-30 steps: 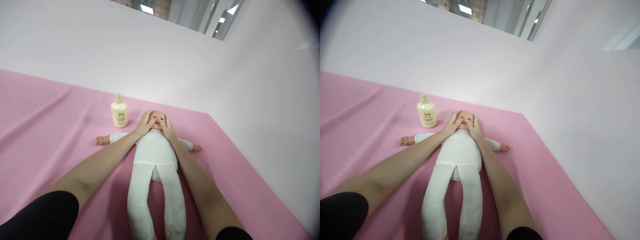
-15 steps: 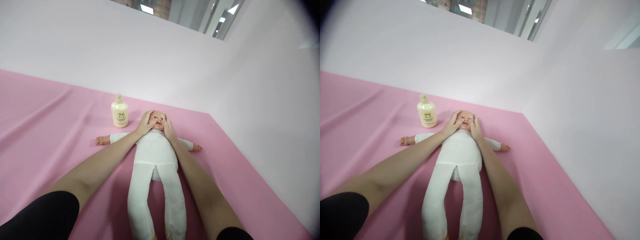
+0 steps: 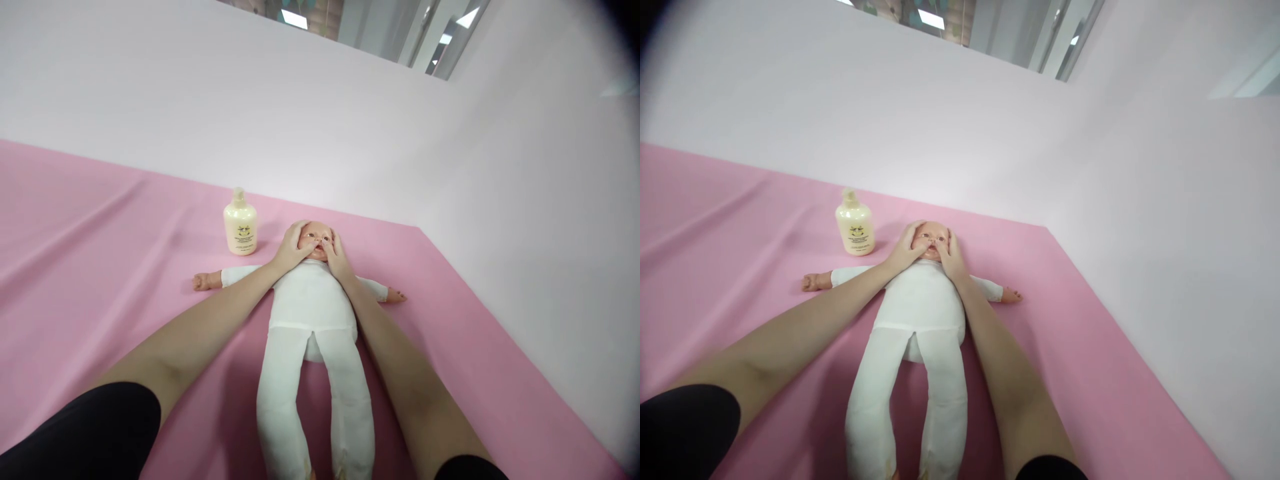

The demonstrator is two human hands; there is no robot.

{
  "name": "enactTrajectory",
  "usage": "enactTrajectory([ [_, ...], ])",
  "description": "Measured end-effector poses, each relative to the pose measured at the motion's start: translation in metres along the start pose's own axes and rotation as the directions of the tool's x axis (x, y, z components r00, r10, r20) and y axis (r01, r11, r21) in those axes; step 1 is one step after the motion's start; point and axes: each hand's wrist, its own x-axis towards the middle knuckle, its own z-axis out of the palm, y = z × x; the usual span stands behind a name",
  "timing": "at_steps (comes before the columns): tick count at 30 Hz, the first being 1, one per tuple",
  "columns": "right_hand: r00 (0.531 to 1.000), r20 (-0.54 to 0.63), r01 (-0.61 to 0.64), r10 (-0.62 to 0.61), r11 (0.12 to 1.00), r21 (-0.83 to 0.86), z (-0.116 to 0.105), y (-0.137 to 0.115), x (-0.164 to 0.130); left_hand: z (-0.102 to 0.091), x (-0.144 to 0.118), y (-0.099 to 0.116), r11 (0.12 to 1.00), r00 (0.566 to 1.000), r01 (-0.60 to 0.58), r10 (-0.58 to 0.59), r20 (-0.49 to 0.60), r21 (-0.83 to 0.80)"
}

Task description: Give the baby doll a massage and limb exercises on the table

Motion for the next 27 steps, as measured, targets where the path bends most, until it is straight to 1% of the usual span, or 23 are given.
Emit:
enactTrajectory([
  [5,1.000,-0.005,0.008,-0.008,1.000,0.024,0.001,0.007,0.003,-0.001,-0.001,0.000,1.000,1.000,-0.018,0.018,-0.004,0.004],
  [9,1.000,-0.008,0.013,-0.013,1.000,0.024,0.001,0.005,0.002,-0.001,-0.002,0.001,1.000,1.000,-0.019,0.019,-0.008,-0.004],
  [16,1.000,0.013,-0.017,0.017,1.000,-0.004,0.000,-0.003,-0.001,0.000,0.001,0.005,0.999,0.999,0.044,-0.044,-0.007,-0.010],
  [21,1.000,0.025,-0.009,0.009,1.000,0.004,-0.001,-0.002,0.000,0.001,0.002,0.009,0.995,0.995,0.093,-0.093,-0.030,-0.025],
  [27,1.000,0.020,0.011,-0.011,1.000,0.019,0.000,0.000,0.000,0.003,0.000,0.003,0.995,0.995,0.095,-0.096,-0.027,-0.040],
])
